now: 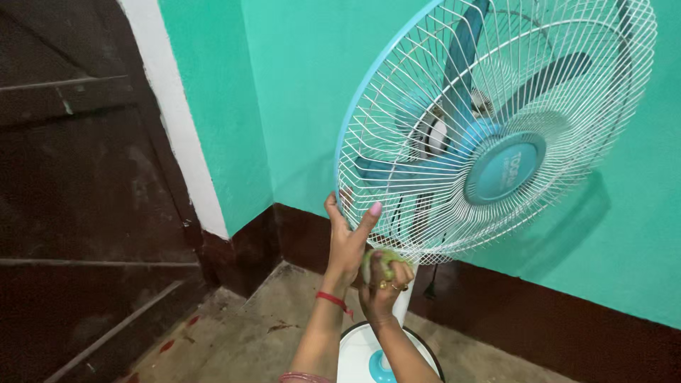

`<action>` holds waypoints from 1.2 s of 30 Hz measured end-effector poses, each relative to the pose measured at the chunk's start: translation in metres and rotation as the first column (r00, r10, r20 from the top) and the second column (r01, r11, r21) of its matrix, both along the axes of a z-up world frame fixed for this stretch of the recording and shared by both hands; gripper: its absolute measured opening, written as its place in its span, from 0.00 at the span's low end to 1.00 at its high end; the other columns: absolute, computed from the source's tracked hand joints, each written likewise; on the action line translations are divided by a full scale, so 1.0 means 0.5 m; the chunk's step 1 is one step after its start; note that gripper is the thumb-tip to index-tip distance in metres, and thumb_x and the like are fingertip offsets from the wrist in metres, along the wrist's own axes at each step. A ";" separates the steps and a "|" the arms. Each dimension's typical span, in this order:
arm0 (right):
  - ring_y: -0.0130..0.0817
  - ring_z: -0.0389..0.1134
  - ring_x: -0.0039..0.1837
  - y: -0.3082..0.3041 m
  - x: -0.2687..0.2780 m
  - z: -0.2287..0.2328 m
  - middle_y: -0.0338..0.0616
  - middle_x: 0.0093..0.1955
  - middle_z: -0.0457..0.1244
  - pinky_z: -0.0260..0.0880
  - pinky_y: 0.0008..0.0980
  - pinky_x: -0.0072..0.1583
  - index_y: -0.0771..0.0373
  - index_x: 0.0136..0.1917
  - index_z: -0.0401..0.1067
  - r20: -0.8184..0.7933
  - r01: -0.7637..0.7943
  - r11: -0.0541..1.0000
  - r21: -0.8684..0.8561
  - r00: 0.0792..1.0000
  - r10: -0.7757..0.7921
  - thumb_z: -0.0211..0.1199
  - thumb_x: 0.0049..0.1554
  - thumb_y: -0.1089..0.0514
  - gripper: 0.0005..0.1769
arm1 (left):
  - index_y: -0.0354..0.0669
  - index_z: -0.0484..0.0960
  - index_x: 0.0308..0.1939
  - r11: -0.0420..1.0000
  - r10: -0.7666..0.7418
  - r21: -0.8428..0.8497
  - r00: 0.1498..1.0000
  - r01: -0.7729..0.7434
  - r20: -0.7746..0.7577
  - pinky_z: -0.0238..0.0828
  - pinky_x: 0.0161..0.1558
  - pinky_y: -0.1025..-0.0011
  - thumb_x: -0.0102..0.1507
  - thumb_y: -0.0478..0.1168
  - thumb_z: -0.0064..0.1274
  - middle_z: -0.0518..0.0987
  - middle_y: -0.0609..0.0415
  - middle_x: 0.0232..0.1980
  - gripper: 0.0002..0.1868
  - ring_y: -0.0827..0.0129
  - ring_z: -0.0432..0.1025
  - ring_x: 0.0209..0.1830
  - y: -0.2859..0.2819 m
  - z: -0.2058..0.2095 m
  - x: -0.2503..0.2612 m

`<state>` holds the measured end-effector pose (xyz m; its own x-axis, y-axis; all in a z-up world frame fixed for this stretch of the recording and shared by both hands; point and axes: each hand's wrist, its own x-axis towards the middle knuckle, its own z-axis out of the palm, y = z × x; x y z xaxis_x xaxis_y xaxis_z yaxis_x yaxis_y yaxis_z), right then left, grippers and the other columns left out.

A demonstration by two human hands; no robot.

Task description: The person wipes the front grill, blades, and central hub of a standing fan using a cloth. They then clean the vertical pole and the base of the fan, moving the cloth around each component to remove dust.

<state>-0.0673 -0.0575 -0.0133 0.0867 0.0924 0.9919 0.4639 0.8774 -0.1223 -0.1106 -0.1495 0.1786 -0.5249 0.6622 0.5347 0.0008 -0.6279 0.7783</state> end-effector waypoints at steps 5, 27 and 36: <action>0.54 0.61 0.66 -0.046 0.001 -0.040 0.53 0.64 0.59 0.57 0.49 0.66 0.62 0.69 0.65 0.155 -0.345 0.830 -0.438 0.881 0.448 0.64 0.53 0.61 0.30 | 0.39 0.46 0.73 0.999 0.003 -0.043 1.000 -0.004 -0.028 0.66 0.64 0.66 0.58 0.57 0.63 0.68 0.43 0.67 0.52 0.63 0.68 0.65 -0.010 -0.003 0.002; 0.51 0.52 0.65 -0.081 -0.008 0.202 0.50 0.63 0.50 0.57 0.50 0.66 0.58 0.72 0.66 -0.088 0.097 0.992 0.083 0.992 -0.089 0.67 0.53 0.51 0.35 | 0.48 0.69 0.56 0.989 -0.142 -0.010 0.965 0.148 0.219 0.54 0.65 0.64 0.62 0.67 0.50 0.70 0.56 0.53 0.32 0.69 0.61 0.58 0.042 -0.006 -0.054; 0.41 0.54 0.64 -0.056 0.010 0.202 0.38 0.62 0.51 0.61 0.40 0.64 0.48 0.62 0.79 -0.001 0.214 0.937 0.275 0.975 -0.222 0.69 0.59 0.59 0.18 | 0.49 0.67 0.56 0.972 -0.212 -0.030 0.927 0.233 0.309 0.59 0.46 0.70 0.67 0.63 0.49 0.66 0.60 0.46 0.27 0.73 0.60 0.46 0.027 -0.002 -0.043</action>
<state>-0.0625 -0.0853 0.0878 0.0442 -0.1991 0.9790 0.6471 0.7522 0.1238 -0.1322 -0.1358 0.1777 -0.4898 0.8084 0.3266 -0.3740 -0.5332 0.7588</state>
